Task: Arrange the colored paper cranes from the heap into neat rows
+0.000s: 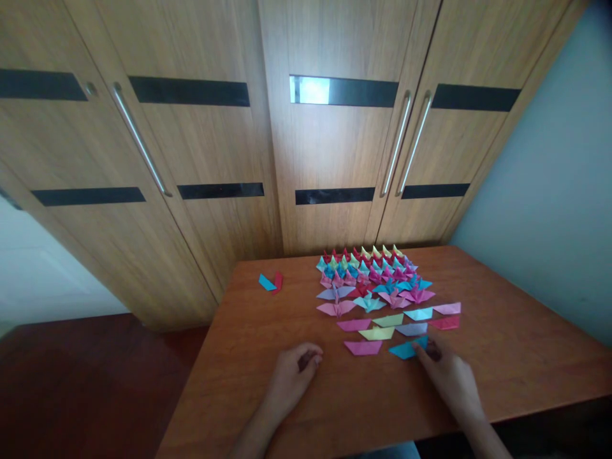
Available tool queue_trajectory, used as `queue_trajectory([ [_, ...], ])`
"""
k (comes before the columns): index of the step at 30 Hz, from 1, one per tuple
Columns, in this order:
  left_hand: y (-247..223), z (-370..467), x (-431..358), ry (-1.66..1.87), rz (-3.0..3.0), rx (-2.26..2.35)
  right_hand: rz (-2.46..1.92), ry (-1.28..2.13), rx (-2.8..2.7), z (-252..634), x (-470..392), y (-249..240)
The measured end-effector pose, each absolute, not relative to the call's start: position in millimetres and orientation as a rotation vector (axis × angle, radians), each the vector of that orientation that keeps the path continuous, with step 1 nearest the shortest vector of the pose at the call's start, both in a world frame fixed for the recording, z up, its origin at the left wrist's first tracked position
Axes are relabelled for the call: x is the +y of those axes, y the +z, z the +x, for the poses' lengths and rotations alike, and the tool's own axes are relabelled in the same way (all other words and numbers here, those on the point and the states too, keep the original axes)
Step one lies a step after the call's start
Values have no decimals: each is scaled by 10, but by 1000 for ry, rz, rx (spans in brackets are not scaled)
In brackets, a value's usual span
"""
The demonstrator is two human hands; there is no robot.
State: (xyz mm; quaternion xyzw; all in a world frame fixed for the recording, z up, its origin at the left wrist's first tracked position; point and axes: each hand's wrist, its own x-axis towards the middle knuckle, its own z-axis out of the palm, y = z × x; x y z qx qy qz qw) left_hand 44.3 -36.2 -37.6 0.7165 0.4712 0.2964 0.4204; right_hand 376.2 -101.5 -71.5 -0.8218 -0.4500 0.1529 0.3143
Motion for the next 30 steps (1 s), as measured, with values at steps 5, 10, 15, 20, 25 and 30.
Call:
queue_trajectory([
  [5,-378,439,-377,750,1828,1162,-2376,210,-1349,3672,-1018,-699],
  [10,-343,440,-385,719,1828,1169,-2411,125,-1345,3575,-969,-669],
  [15,-333,442,-380,728,1843,1158,-2430,171,-1333,3536,-948,-664],
  [20,-341,437,-384,733,1860,1158,-2413,189,-1292,3539,-941,-647],
  [25,-325,440,-404,757,1849,1156,-2230,181,-1255,3484,-976,-669],
  [30,-329,424,-355,781,1824,1137,-1805,287,-1331,3086,-974,-686],
])
